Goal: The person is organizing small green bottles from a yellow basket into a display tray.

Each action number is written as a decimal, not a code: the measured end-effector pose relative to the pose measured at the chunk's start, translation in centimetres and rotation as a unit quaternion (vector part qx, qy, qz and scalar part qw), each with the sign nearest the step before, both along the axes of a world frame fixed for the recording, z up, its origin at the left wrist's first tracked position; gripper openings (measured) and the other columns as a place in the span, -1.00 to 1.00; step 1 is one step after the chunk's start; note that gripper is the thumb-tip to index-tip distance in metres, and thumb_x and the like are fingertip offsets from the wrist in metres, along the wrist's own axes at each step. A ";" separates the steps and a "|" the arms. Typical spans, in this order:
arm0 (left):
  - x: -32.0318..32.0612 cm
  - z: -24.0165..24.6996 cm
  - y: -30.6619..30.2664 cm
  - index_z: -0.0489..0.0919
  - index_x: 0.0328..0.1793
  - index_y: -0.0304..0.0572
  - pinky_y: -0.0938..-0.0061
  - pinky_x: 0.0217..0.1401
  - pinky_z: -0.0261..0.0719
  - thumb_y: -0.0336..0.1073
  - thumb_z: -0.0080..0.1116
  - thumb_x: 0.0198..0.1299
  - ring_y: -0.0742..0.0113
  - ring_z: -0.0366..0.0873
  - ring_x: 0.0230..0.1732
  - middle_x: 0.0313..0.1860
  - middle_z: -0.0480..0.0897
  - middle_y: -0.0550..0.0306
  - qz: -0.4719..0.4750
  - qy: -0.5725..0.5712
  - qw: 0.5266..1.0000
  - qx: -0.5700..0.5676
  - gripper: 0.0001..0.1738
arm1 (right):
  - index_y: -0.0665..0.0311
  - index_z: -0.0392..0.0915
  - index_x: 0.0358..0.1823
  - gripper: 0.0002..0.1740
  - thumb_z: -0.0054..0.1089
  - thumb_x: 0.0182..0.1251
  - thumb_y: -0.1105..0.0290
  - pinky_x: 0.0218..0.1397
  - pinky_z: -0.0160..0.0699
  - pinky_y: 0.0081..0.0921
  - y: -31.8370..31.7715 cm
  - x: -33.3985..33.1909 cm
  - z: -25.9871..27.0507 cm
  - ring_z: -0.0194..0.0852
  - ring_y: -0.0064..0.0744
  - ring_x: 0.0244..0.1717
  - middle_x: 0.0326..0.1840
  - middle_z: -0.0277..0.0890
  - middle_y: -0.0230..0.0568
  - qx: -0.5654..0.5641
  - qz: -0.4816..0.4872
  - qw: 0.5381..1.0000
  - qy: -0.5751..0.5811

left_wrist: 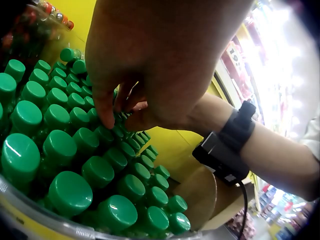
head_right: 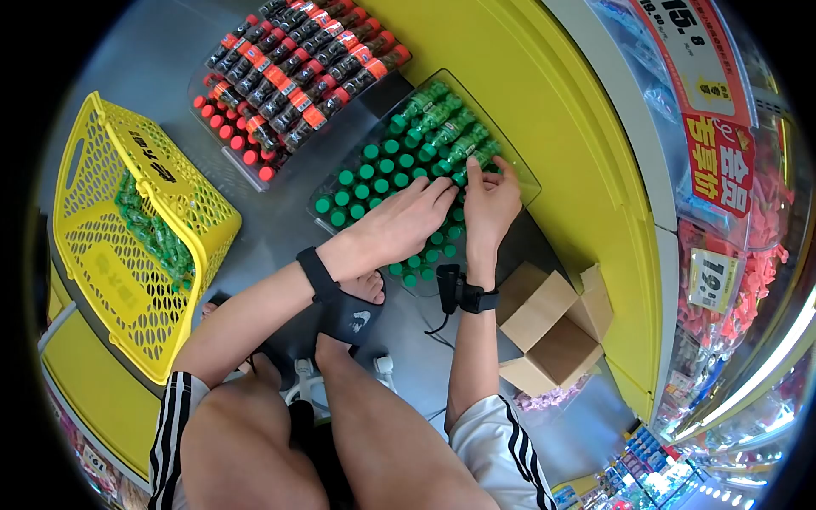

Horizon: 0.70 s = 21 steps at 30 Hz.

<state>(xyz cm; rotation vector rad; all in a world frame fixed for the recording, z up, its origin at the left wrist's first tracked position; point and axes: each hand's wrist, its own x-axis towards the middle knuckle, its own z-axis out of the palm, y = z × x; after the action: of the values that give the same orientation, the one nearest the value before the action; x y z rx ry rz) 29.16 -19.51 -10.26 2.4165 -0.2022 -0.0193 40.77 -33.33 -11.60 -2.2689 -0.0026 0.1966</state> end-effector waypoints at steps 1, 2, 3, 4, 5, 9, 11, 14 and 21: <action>0.0 0.1 0.2 0.45 0.55 -0.68 0.18 0.32 0.75 -0.68 0.32 0.07 -0.11 0.56 0.27 0.37 0.52 -0.20 -0.002 0.003 1.000 -0.010 -0.20 | 0.57 0.59 0.44 -0.36 0.50 0.58 0.19 -0.29 0.75 -0.48 0.1 0.0 0.0 0.81 -0.47 -0.38 -0.28 0.82 -0.08 0.029 -0.009 0.999 0.012; 0.0 0.3 0.3 0.45 0.54 -0.69 0.17 0.33 0.74 -0.68 0.32 0.07 -0.11 0.55 0.27 0.36 0.52 -0.20 -0.004 0.007 1.000 -0.019 -0.21 | 0.59 0.59 0.44 -0.37 0.48 0.60 0.21 -0.29 0.75 -0.48 0.2 0.0 0.0 0.80 -0.47 -0.39 -0.28 0.82 -0.08 0.058 -0.019 0.998 0.024; 0.0 0.3 0.2 0.45 0.54 -0.69 0.17 0.33 0.74 -0.68 0.32 0.07 -0.11 0.55 0.27 0.36 0.52 -0.20 -0.004 0.007 1.000 -0.019 -0.21 | 0.59 0.59 0.44 -0.37 0.48 0.60 0.21 -0.29 0.75 -0.48 0.1 0.1 -0.3 0.80 -0.47 -0.39 -0.28 0.82 -0.08 0.058 -0.019 0.998 0.023; 0.0 0.3 0.1 0.46 0.53 -0.69 0.17 0.34 0.72 -0.68 0.33 0.06 -0.11 0.55 0.26 0.35 0.52 -0.20 -0.002 0.003 1.000 -0.016 -0.21 | 0.60 0.58 0.44 -0.37 0.47 0.61 0.22 -0.30 0.75 -0.48 0.1 0.2 -0.6 0.80 -0.47 -0.39 -0.28 0.81 -0.08 0.071 -0.017 0.997 0.026; -0.1 0.3 0.0 0.46 0.52 -0.69 0.17 0.35 0.71 -0.68 0.33 0.06 -0.11 0.55 0.26 0.34 0.52 -0.20 0.000 0.000 1.000 -0.012 -0.21 | 0.61 0.57 0.44 -0.38 0.45 0.63 0.22 -0.32 0.75 -0.47 -0.1 0.2 -0.8 0.79 -0.47 -0.38 -0.28 0.80 -0.08 0.083 -0.016 0.996 0.028; -0.2 -0.2 -0.2 0.47 0.51 -0.69 0.18 0.37 0.69 -0.67 0.33 0.03 -0.10 0.55 0.25 0.31 0.52 -0.20 -0.001 -0.007 1.000 0.006 -0.21 | 0.63 0.55 0.44 -0.37 0.45 0.63 0.21 -0.36 0.74 -0.47 0.1 0.1 -0.9 0.79 -0.47 -0.38 -0.27 0.79 -0.07 0.085 -0.027 0.996 0.030; -0.2 0.1 -0.1 0.47 0.51 -0.70 0.18 0.37 0.68 -0.68 0.33 0.02 -0.10 0.54 0.25 0.31 0.52 -0.20 0.000 -0.002 1.000 -0.008 -0.20 | 0.60 0.56 0.44 -0.38 0.45 0.63 0.20 -0.38 0.72 -0.47 0.2 0.0 -0.9 0.79 -0.48 -0.38 -0.26 0.79 -0.07 0.091 -0.028 0.995 0.028; -0.3 0.1 -0.1 0.47 0.50 -0.70 0.18 0.37 0.68 -0.67 0.34 0.01 -0.10 0.54 0.24 0.30 0.52 -0.20 0.004 -0.002 1.000 -0.011 -0.20 | 0.56 0.57 0.45 -0.37 0.45 0.64 0.17 -0.39 0.70 -0.47 -0.1 0.2 -1.1 0.78 -0.49 -0.40 -0.28 0.79 -0.09 0.061 -0.025 0.997 0.026; -0.5 -0.2 -0.2 0.47 0.50 -0.69 0.17 0.37 0.68 -0.67 0.35 0.01 -0.10 0.54 0.25 0.30 0.51 -0.20 0.011 -0.018 1.000 -0.008 -0.19 | 0.54 0.57 0.44 -0.36 0.45 0.64 0.12 -0.38 0.67 -0.47 -0.3 0.1 -0.8 0.77 -0.50 -0.44 -0.31 0.80 -0.12 0.058 -0.026 0.997 0.038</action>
<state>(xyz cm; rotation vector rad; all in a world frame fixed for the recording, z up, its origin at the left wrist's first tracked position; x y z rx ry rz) 28.69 -19.73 -10.47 2.4045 -0.1906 0.0358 40.89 -33.62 -12.40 -2.1422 0.0820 0.2493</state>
